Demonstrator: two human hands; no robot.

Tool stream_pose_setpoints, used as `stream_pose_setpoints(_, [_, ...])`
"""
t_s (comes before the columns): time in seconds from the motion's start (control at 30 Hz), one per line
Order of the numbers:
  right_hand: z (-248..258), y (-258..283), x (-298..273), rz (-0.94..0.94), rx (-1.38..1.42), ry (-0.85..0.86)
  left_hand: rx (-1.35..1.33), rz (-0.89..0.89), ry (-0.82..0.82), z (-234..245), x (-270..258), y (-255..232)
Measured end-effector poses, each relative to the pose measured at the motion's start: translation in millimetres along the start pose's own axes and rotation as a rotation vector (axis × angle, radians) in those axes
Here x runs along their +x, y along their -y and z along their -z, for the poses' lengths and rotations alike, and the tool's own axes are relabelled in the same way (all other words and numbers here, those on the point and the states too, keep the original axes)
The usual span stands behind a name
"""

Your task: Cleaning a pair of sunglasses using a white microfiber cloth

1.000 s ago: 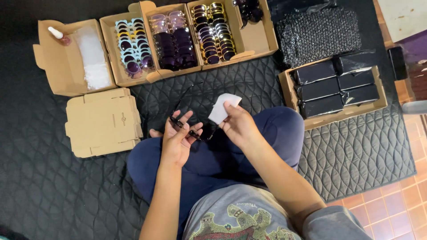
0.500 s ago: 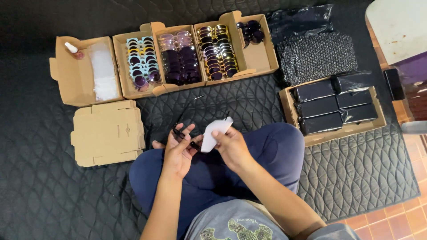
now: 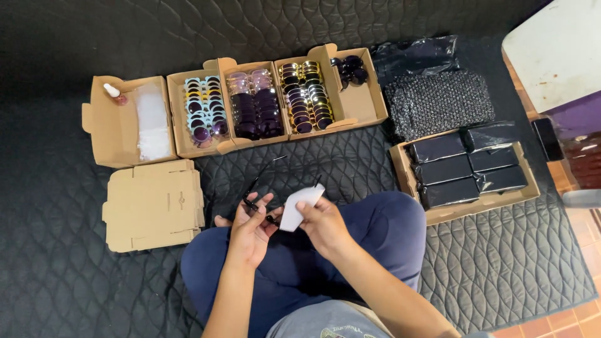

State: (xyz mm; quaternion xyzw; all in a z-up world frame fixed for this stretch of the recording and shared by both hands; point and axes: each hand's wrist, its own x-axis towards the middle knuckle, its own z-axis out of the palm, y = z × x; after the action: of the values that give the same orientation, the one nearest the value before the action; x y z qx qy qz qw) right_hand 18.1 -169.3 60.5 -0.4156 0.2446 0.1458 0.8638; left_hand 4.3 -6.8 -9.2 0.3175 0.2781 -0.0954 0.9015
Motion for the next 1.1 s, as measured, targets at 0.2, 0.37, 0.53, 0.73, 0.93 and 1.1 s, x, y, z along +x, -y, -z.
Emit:
stream_pose_setpoints(0.2, [11, -4, 14, 0.014, -0.002, -0.01, -0.021, -0.015, -0.055, 2, 6, 3])
stream_pose_setpoints(0.37, [2, -13, -5, -0.073, -0.078, 0.124, 0.007, -0.013, -0.049, 2, 7, 5])
stream_pose_setpoints(0.53, [2, 12, 10, 0.015, -0.052, 0.012, -0.023, -0.039, -0.07, 2, 9, 3])
stream_pose_setpoints(0.73, [-7, -2, -14, -0.013, -0.054, 0.073, 0.007, -0.045, -0.055, 8, 14, 5])
stream_pose_setpoints(0.93, [3, 1, 9, 0.007, 0.008, 0.084, 0.009, -0.03, -0.053, 10, 11, 6])
stream_pose_setpoints(1.1, [10, -24, -1, -0.084, -0.062, 0.08, 0.02, -0.06, -0.058, 9, 13, 6])
